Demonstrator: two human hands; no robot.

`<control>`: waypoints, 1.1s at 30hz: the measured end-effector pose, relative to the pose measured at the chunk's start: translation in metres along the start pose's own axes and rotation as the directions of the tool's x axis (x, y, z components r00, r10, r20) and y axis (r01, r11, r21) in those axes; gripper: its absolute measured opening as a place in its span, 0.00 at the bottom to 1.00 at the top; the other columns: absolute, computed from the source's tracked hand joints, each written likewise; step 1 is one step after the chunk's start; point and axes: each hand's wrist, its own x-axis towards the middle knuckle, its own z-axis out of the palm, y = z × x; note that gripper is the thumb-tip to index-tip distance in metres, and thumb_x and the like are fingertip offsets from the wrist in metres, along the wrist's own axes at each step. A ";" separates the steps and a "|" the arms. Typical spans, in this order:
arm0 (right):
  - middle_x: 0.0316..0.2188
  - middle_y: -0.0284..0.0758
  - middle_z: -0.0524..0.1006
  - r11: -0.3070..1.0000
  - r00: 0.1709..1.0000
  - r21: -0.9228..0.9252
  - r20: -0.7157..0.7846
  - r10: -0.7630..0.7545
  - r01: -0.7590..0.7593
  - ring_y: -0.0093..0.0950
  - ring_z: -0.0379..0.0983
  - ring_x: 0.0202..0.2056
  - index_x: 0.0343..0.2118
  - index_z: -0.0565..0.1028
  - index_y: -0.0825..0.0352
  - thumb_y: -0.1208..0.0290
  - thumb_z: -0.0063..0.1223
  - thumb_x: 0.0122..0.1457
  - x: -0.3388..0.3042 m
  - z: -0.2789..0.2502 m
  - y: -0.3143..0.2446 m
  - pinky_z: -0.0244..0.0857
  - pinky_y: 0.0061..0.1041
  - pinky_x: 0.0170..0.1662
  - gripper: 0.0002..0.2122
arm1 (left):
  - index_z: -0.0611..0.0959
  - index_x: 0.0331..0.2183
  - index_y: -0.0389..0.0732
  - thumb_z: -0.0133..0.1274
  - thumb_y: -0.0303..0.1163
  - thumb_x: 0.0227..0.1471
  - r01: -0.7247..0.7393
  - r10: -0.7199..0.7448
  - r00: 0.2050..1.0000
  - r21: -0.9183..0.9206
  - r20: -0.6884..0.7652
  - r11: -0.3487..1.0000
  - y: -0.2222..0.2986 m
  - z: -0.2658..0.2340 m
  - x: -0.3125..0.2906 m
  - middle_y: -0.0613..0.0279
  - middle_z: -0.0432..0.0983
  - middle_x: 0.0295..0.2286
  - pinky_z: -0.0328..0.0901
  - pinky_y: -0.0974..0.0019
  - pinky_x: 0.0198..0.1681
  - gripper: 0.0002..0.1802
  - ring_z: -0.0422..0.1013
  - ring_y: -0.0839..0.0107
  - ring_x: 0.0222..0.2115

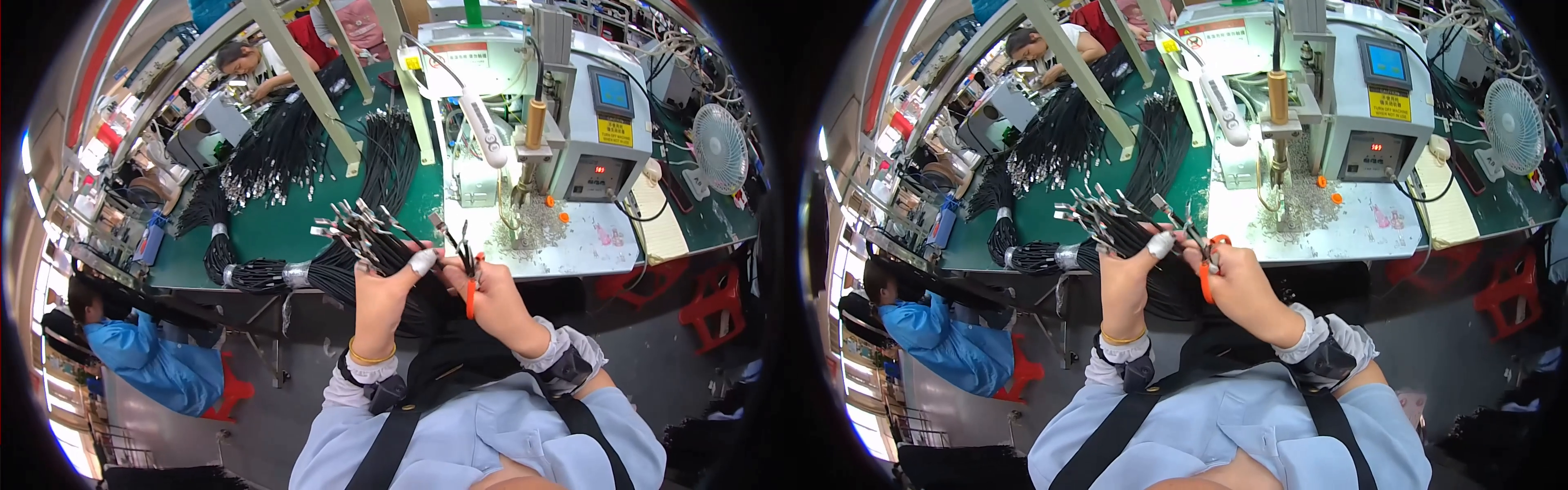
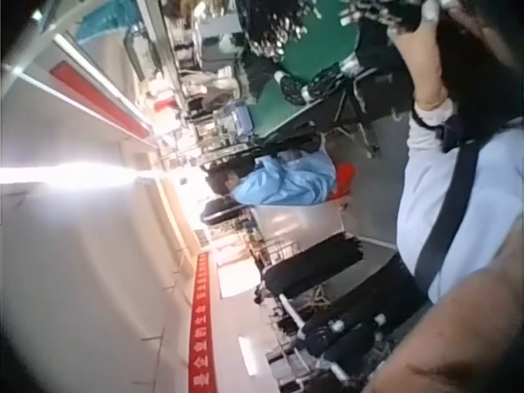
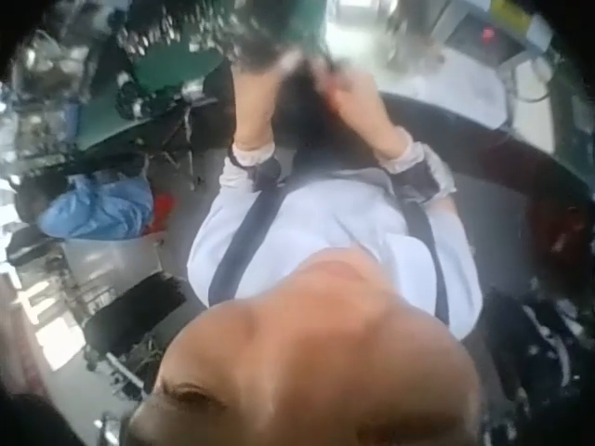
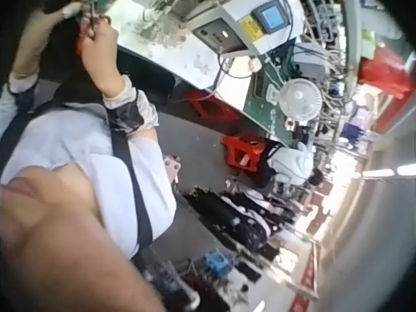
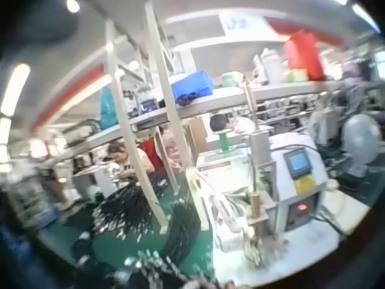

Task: The person uses shears to trim the ends of wires on a bundle, sets it aside to gather a new bundle of cables, and continues trimming the wire ends.

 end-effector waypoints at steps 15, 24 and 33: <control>0.14 0.27 0.63 0.990 0.971 -0.002 0.192 0.141 -0.144 0.16 0.53 0.20 0.28 0.68 0.74 0.69 0.46 0.56 -0.006 -0.015 0.004 0.53 0.20 0.23 0.10 | 0.75 0.36 0.34 0.48 0.21 0.47 0.316 -0.264 0.936 -0.227 0.232 0.921 -0.017 0.011 0.004 0.56 0.74 0.33 0.65 0.69 0.40 0.10 0.70 0.73 0.34; 0.17 0.34 0.67 0.998 0.999 -0.065 -0.030 -0.025 0.023 0.19 0.59 0.21 0.33 0.70 0.72 0.74 0.50 0.52 -0.016 -0.013 0.013 0.58 0.19 0.26 0.08 | 0.73 0.35 0.31 0.47 0.24 0.48 0.211 -0.196 0.948 -0.032 0.253 0.977 -0.020 0.020 0.007 0.49 0.73 0.34 0.65 0.65 0.40 0.10 0.71 0.63 0.36; 0.26 0.38 0.75 0.876 0.993 -0.470 -0.005 -0.120 0.103 0.32 0.73 0.26 0.33 0.73 0.67 0.79 0.51 0.45 -0.051 -0.023 0.038 0.66 0.23 0.29 0.10 | 0.68 0.37 0.34 0.45 0.24 0.48 0.273 -0.238 0.960 -0.305 0.147 0.912 -0.057 -0.002 0.026 0.63 0.65 0.20 0.65 0.67 0.27 0.11 0.64 0.74 0.19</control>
